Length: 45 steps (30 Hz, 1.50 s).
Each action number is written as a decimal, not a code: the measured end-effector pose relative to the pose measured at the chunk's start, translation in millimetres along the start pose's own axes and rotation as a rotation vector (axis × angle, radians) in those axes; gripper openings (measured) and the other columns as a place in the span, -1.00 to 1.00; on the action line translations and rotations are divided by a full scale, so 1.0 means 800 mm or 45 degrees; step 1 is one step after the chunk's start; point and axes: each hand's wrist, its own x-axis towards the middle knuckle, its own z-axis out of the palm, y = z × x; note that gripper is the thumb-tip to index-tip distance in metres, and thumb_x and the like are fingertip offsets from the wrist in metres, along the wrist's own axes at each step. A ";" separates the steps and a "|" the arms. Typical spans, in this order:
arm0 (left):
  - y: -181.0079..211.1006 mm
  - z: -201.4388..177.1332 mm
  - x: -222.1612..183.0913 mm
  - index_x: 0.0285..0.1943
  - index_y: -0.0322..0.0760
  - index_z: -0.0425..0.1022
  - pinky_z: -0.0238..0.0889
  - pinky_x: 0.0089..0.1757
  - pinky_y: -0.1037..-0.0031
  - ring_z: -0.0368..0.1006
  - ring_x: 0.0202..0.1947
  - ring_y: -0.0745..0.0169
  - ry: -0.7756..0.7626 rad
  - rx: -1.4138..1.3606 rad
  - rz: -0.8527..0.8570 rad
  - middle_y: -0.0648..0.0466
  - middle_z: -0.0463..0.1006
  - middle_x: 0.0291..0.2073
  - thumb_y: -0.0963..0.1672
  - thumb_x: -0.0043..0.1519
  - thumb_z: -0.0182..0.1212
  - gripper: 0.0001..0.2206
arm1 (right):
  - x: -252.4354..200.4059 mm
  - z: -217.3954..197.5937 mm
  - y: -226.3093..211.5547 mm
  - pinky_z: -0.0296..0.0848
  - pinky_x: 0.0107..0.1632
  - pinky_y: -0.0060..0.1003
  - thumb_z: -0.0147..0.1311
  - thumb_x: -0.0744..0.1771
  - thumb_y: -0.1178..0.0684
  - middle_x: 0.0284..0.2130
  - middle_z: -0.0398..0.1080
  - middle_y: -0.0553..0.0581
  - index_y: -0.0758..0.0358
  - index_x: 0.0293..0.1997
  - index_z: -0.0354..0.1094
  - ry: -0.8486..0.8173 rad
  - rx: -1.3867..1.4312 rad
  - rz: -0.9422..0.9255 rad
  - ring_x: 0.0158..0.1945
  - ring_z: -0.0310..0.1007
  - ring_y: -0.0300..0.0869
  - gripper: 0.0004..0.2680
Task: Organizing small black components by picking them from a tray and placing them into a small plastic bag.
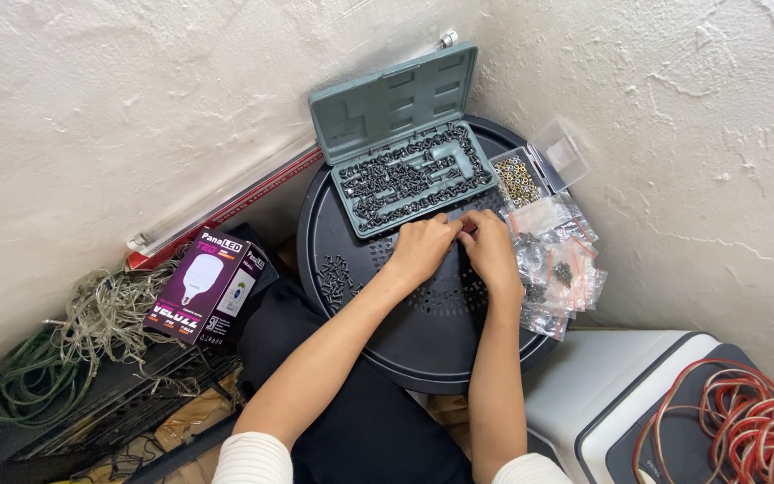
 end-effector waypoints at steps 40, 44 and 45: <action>-0.139 -0.084 -0.038 -0.50 -0.13 0.68 0.45 -0.19 0.02 0.62 -0.42 -0.02 -0.709 -0.157 -0.764 0.16 0.62 -0.66 -0.11 0.15 0.32 -0.84 | -0.051 0.061 -0.145 0.47 -0.27 -0.10 0.27 0.27 0.11 -0.44 0.39 0.02 0.14 -0.34 0.42 -0.779 -0.156 -0.681 -0.29 0.49 0.02 -0.93; -0.134 -0.091 -0.038 -0.52 -0.03 0.68 0.46 -0.17 0.07 0.62 -0.46 0.12 -0.750 -0.145 -0.782 0.24 0.61 -0.69 -0.09 0.15 0.30 -0.84 | -0.047 0.068 -0.132 0.49 -0.26 -0.09 0.23 0.29 0.12 -0.43 0.38 0.02 0.15 -0.32 0.39 -0.752 -0.187 -0.634 -0.29 0.51 0.01 -0.93; -0.130 -0.097 -0.039 -0.52 -0.02 0.68 0.46 -0.17 0.09 0.61 -0.48 0.16 -0.757 -0.151 -0.792 0.25 0.61 -0.69 -0.10 0.15 0.29 -0.83 | -0.046 0.070 -0.128 0.49 -0.28 -0.10 0.21 0.30 0.13 -0.44 0.36 0.00 0.15 -0.32 0.38 -0.746 -0.201 -0.603 -0.31 0.51 -0.01 -0.93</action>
